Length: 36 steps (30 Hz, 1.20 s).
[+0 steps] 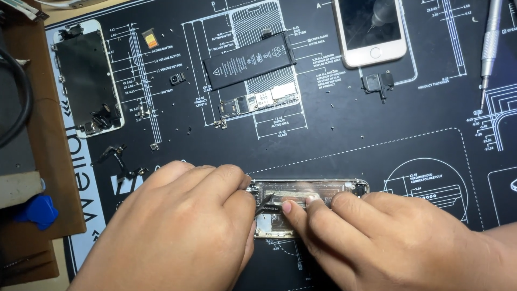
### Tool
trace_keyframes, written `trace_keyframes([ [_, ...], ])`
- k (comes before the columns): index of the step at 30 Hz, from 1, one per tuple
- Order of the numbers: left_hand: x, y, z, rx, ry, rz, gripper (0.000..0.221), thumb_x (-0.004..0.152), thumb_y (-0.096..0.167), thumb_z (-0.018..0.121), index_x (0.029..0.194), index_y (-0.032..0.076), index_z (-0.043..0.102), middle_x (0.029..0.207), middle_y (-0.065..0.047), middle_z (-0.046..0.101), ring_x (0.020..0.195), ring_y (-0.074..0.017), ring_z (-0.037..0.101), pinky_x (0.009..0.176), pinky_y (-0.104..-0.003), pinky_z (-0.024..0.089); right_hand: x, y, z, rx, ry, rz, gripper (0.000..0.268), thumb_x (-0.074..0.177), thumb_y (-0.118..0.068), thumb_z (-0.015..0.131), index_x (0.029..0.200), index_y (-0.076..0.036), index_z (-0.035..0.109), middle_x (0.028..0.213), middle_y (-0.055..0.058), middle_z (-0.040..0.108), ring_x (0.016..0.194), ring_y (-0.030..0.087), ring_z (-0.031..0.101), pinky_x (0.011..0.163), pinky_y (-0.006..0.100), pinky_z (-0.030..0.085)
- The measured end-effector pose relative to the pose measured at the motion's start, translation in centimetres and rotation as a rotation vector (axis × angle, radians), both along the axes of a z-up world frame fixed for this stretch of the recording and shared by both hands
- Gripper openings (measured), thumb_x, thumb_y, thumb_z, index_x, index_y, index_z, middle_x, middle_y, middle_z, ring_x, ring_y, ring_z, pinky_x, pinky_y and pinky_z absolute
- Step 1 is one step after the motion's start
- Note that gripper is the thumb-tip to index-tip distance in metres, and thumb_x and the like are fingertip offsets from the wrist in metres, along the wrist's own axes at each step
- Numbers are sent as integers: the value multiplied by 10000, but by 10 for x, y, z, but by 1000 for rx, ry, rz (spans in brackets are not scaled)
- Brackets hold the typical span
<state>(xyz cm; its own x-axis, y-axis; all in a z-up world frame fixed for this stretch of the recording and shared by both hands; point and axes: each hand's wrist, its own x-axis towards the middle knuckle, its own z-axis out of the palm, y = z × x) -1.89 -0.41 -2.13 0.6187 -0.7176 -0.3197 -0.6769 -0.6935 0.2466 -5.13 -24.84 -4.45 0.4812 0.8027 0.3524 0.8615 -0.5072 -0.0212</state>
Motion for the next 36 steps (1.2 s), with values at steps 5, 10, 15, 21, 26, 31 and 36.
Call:
trace_keyframes([
  [5,0,0,1,-29,-33,-24,302,944,213,612,664,134,692,907,-48,648,644,-299,607,665,-454,491,2,0,3,-14,-29,51,135,989,-45,639,1080,35,700,854,90,610,613,164,549,419,260,415],
  [10,-2,1,-2,-51,-51,2,296,930,211,613,653,132,682,900,-33,643,650,-289,615,681,-454,494,2,0,2,-13,-20,46,160,988,-25,624,1115,52,685,825,78,588,635,173,563,452,267,451],
  [15,-4,2,-3,-70,-72,7,284,924,210,608,665,125,689,964,-46,663,664,-311,620,685,-457,501,-2,1,-2,35,53,-39,223,1002,-122,629,1139,36,705,799,23,588,610,145,565,430,286,454],
  [21,-3,2,-4,-78,-75,3,244,897,229,634,701,110,717,1026,-59,693,715,-309,654,723,-468,514,1,0,-1,-36,-66,40,175,981,-35,619,1128,27,691,822,79,595,586,154,529,419,255,401],
  [26,-2,4,-4,-97,-37,-34,231,913,235,628,757,107,741,1044,-86,694,817,-276,683,749,-461,499,-4,0,-5,-34,-35,3,262,1002,-109,561,1184,36,682,904,96,637,659,173,582,445,274,444],
  [31,-3,3,-4,-86,-38,-18,240,917,248,631,759,109,745,1053,-80,696,813,-286,684,772,-471,507,2,0,0,-40,-86,25,200,975,-29,616,1154,23,687,823,69,587,600,152,524,426,260,397],
  [36,-3,2,-5,-75,-48,10,291,946,270,610,755,103,752,1058,-56,702,767,-287,679,767,-473,511,2,1,0,-54,-84,19,218,976,-20,605,1171,46,677,781,56,558,580,148,511,431,266,394],
])
